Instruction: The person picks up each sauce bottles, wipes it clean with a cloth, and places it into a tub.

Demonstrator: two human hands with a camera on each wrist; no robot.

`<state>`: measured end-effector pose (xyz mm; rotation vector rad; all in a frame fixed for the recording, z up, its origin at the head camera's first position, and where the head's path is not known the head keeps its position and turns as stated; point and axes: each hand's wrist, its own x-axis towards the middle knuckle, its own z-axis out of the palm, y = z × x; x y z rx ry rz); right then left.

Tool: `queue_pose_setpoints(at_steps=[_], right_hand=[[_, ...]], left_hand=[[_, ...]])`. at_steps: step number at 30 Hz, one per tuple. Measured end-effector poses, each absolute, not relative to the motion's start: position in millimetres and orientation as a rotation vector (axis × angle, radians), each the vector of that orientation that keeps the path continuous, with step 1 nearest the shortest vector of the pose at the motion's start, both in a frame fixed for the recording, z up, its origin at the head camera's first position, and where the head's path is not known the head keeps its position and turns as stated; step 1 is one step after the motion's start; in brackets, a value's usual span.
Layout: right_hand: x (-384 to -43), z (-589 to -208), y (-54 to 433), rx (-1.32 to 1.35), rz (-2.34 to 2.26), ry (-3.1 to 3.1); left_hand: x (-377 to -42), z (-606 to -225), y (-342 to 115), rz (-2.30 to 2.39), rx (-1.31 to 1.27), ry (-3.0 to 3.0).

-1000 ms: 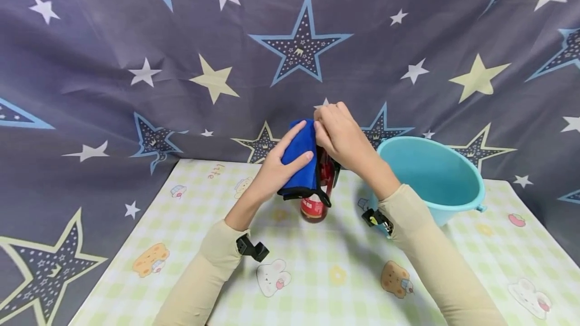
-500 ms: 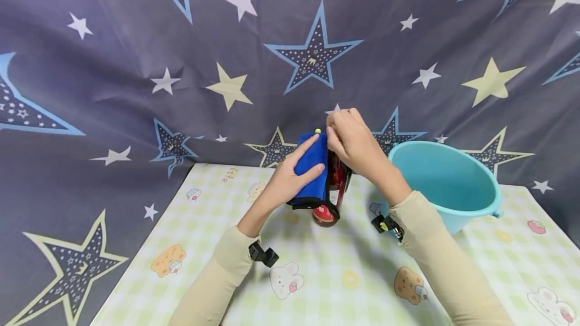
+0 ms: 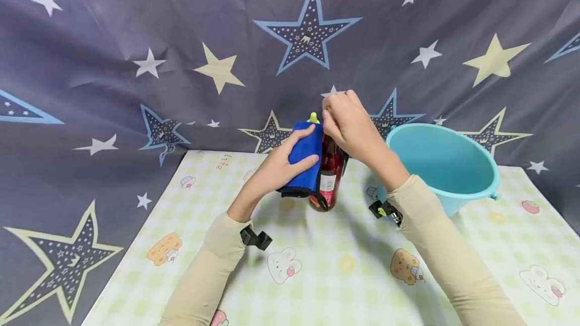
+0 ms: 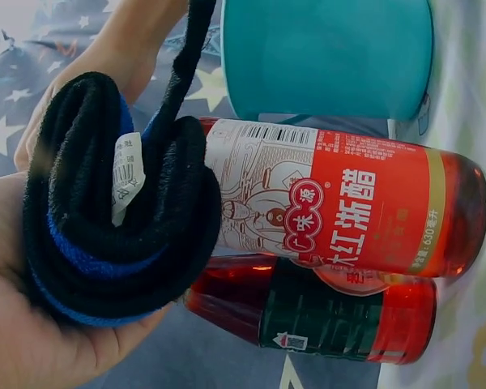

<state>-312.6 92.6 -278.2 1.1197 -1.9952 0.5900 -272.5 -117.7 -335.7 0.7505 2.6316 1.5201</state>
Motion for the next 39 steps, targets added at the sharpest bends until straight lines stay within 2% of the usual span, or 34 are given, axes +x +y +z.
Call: queue_pose_setpoints(at_steps=[18, 30, 39], right_hand=[[-311, -285, 98, 1.052, 0.588, -2.056], [-310, -289, 95, 1.070, 0.602, -2.109], [-312, -279, 91, 1.065, 0.583, -2.075]], left_hand=[[-274, -343, -123, 1.058, 0.728, 2.777], [-271, -388, -127, 1.329, 0.630, 2.626], [-269, -382, -129, 1.355, 0.582, 2.622]])
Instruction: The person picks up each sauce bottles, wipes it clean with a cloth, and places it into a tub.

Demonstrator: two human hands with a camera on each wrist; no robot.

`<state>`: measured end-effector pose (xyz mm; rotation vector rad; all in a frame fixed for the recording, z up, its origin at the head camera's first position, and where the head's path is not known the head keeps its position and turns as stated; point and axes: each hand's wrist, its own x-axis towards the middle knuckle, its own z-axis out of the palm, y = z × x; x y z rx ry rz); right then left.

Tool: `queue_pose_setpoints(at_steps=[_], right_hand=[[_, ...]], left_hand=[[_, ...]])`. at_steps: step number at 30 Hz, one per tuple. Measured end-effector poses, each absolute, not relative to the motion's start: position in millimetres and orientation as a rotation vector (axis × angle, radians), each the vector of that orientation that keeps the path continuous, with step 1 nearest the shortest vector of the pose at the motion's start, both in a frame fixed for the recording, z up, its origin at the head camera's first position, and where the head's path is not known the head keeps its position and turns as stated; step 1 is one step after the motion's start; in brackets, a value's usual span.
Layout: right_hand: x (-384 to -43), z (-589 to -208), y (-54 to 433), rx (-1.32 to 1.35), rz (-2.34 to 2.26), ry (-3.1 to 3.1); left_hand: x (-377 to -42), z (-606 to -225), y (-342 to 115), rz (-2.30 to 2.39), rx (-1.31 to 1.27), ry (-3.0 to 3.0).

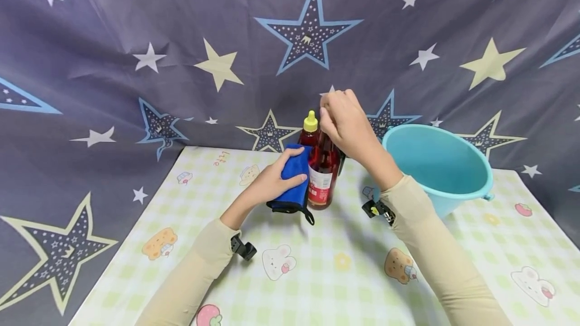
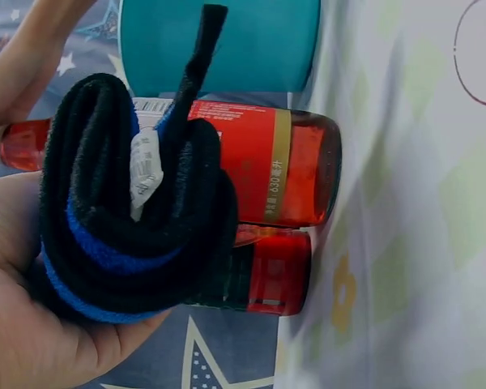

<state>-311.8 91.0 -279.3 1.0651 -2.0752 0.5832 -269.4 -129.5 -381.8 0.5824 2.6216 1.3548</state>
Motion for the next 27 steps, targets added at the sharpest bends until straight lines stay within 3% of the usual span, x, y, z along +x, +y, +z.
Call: queue_pose_setpoints(at_steps=[27], right_hand=[[-310, -273, 92, 1.012, 0.589, -2.173]], left_hand=[[-273, -399, -127, 1.100, 0.494, 2.550]])
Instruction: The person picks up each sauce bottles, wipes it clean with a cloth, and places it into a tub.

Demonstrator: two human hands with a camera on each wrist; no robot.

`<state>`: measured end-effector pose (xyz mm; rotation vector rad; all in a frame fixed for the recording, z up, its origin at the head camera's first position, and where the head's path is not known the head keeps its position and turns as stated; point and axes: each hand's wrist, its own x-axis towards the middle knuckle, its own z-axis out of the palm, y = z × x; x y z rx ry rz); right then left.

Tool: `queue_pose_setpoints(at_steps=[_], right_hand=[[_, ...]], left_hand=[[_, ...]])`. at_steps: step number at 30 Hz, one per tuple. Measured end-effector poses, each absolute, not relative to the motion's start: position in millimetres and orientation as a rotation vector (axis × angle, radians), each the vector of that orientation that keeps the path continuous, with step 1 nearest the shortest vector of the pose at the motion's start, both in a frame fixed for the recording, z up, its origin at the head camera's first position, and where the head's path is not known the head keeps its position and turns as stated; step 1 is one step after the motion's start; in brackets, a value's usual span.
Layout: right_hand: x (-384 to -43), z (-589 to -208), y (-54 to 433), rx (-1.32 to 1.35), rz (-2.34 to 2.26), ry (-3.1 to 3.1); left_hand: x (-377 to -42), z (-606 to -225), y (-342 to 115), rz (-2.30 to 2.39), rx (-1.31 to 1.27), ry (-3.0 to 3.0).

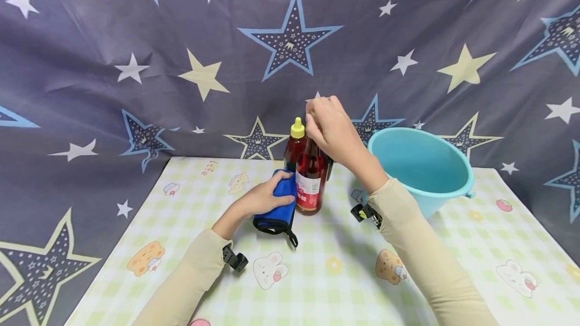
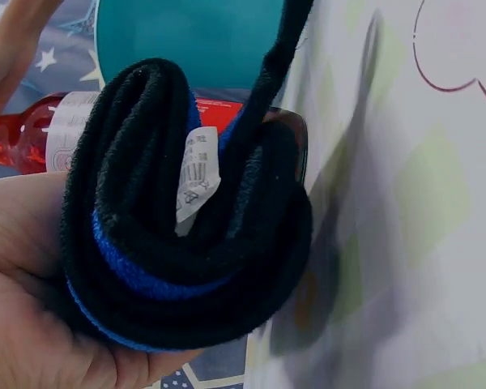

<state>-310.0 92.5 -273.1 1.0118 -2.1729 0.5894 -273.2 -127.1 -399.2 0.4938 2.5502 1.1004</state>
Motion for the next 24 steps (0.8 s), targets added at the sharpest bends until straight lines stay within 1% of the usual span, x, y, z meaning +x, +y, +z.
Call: queue_pose_setpoints(at_steps=[6, 10, 15, 18, 24], right_hand=[[-309, -273, 92, 1.027, 0.566, -2.173], [-311, -269, 92, 1.043, 0.551, -2.133], [-309, -268, 93, 1.057, 0.568, -2.132], [-303, -273, 95, 1.048, 0.568, -2.152], [-306, -268, 93, 1.021, 0.535, -2.128]], left_hand=[[-271, -407, -128, 1.098, 0.460, 2.496], [-276, -405, -130, 1.106, 0.460, 2.486], [-277, -394, -140, 1.085, 0.445, 2.544], [-271, -389, -148, 1.082, 0.442, 2.560], [-273, -361, -158, 1.180, 0.463, 2.643]])
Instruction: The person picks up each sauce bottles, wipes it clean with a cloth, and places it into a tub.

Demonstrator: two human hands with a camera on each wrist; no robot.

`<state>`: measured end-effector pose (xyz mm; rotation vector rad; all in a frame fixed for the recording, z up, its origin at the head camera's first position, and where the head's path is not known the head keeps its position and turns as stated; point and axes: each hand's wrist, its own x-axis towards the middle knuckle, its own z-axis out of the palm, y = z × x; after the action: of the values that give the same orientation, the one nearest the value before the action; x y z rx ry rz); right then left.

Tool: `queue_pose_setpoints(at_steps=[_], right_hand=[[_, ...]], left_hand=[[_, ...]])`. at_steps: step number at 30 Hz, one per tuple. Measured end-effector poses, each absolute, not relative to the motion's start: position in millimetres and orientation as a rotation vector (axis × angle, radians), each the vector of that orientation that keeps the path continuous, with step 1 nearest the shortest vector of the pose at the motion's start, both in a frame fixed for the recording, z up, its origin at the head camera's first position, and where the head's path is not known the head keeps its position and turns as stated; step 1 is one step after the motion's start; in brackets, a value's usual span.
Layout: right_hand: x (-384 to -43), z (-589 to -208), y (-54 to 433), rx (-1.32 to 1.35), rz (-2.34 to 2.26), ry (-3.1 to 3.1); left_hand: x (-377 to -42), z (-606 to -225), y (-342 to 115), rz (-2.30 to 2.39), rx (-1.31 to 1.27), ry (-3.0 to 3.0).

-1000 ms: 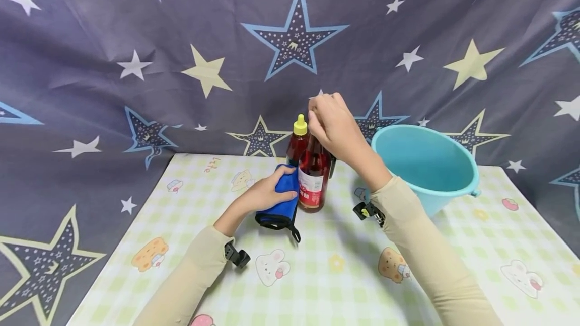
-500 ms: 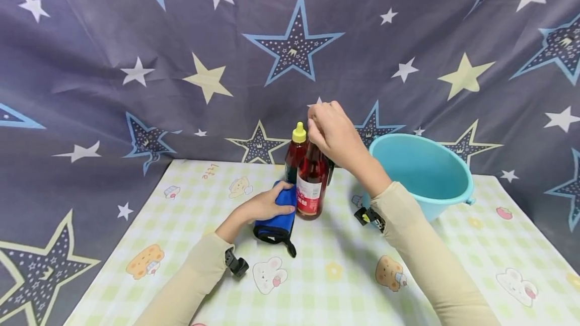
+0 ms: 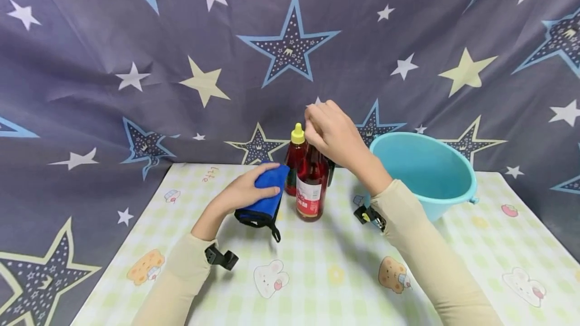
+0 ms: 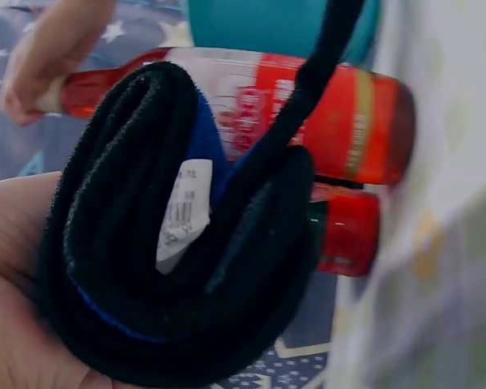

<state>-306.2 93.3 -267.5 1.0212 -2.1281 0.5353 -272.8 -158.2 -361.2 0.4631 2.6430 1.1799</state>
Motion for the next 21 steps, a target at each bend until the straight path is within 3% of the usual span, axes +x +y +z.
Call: queue_pose_setpoints(at_steps=[21], right_hand=[[-307, -260, 95, 1.086, 0.590, -2.273]], left_hand=[[-263, -328, -135, 1.890, 0.296, 2.499]])
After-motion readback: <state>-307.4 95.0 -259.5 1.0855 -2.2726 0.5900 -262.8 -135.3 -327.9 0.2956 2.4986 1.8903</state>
